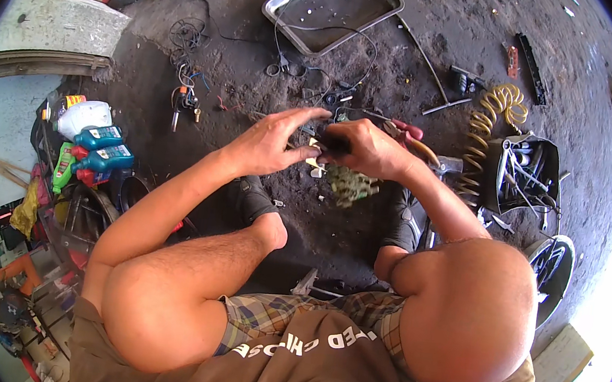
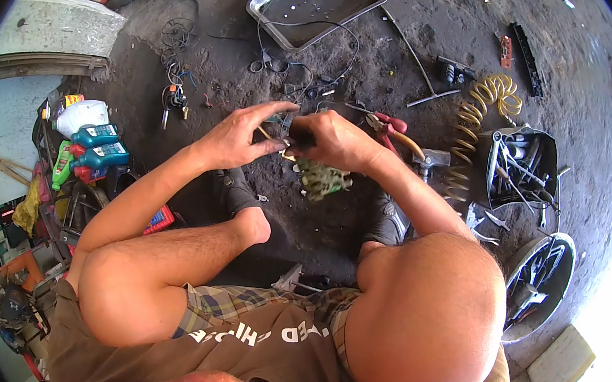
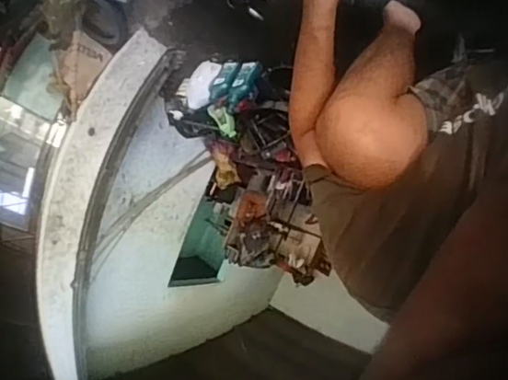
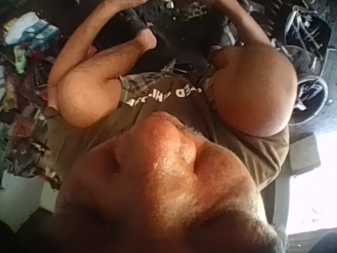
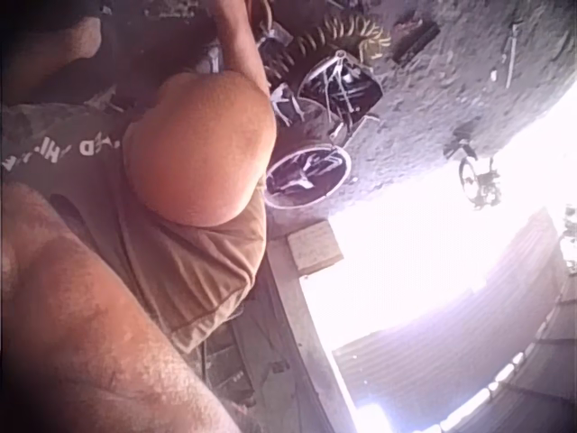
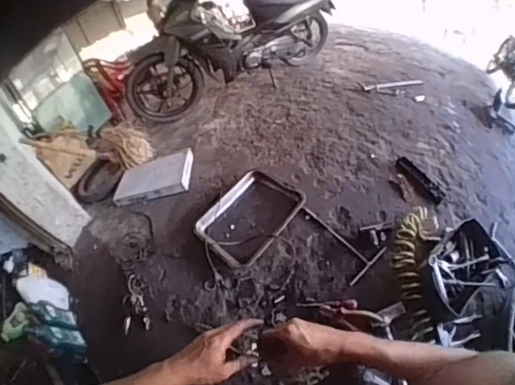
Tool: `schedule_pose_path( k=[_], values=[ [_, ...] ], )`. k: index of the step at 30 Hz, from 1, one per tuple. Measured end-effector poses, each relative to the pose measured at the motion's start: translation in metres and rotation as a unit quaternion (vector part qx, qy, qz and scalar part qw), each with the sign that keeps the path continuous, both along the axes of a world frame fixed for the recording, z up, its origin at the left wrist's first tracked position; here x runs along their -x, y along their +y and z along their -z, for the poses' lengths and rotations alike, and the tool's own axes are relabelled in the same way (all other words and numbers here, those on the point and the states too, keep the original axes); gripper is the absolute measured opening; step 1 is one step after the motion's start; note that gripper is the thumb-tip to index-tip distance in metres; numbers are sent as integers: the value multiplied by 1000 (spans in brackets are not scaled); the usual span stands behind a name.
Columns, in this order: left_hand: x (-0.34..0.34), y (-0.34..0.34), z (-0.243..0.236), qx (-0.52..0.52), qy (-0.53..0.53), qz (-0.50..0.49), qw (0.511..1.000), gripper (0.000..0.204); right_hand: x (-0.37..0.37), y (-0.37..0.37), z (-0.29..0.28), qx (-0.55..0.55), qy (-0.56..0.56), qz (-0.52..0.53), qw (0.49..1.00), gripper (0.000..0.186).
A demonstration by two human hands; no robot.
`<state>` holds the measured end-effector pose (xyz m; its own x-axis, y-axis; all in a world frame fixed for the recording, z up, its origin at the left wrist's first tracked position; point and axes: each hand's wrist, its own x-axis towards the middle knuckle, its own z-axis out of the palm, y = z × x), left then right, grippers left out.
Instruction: The person sits on the floor and works on a small green circuit board. They use pliers to strip wires and remove components, then flip the board to inspect the red solder side. The person continues to manipulate the board and wires with their hands and pliers throughout the clip.
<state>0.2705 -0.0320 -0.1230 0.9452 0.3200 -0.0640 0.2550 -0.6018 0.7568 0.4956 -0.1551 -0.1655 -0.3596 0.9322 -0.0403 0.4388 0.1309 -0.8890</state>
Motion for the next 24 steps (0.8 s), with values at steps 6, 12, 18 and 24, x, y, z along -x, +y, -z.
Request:
schedule_pose_path(
  k=[6,12,18,24],
  values=[
    [0,4,-7,286,70,-50,954,34,-13,4,-20,145,186,128,963,66],
    [0,4,-18,405,10,-159,900,21,-19,-17,2,233,425,134,864,86],
    [6,5,-30,402,24,-202,893,23,-22,-27,-9,220,359,230,877,61],
    [2,2,-46,428,88,-164,884,23,-28,-27,-28,166,333,283,884,39]
  ],
)
